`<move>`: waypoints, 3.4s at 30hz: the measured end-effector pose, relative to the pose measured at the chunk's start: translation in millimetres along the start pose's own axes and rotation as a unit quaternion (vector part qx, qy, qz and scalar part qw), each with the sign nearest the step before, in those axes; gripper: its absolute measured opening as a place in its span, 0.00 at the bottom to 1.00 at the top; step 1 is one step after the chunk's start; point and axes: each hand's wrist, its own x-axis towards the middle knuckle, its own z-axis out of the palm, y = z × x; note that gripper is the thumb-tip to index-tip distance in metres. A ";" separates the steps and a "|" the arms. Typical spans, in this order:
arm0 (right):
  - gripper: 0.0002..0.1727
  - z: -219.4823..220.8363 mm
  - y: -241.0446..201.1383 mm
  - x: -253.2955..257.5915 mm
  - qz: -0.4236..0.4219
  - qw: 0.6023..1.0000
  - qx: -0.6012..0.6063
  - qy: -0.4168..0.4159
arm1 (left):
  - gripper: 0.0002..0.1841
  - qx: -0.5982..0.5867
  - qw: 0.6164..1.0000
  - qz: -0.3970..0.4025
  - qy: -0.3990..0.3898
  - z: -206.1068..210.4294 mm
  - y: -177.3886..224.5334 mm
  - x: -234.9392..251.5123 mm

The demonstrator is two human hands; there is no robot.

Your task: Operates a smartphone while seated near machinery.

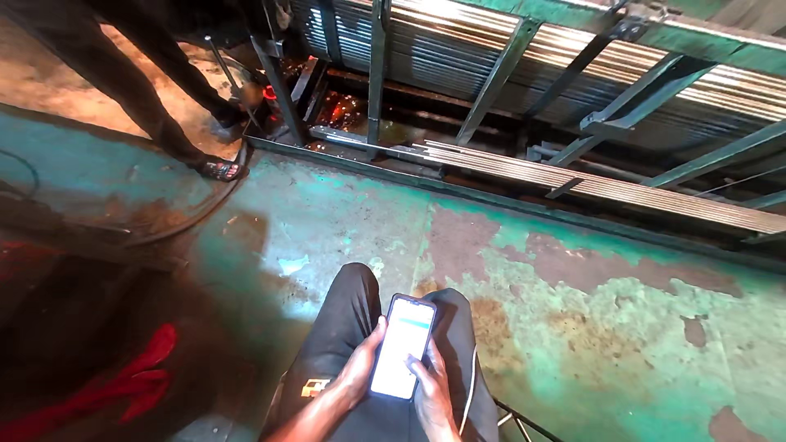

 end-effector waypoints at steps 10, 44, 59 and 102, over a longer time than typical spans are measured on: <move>0.43 1.5 -2.3 0.7 0.011 1.000 0.020 0.001 | 0.31 -0.006 1.000 -0.005 0.000 -0.8 -0.7 1.5; 0.43 2.4 -4.2 2.0 0.025 0.999 0.029 0.005 | 0.30 0.003 1.000 -0.006 0.011 0.4 0.3 0.7; 0.39 3.7 -6.0 1.5 0.031 0.999 0.014 0.022 | 0.31 0.006 1.000 -0.012 0.000 -0.5 1.0 0.4; 0.36 4.7 -5.2 4.1 0.045 0.998 0.030 0.028 | 0.30 0.001 1.000 -0.015 0.008 -0.5 0.0 2.1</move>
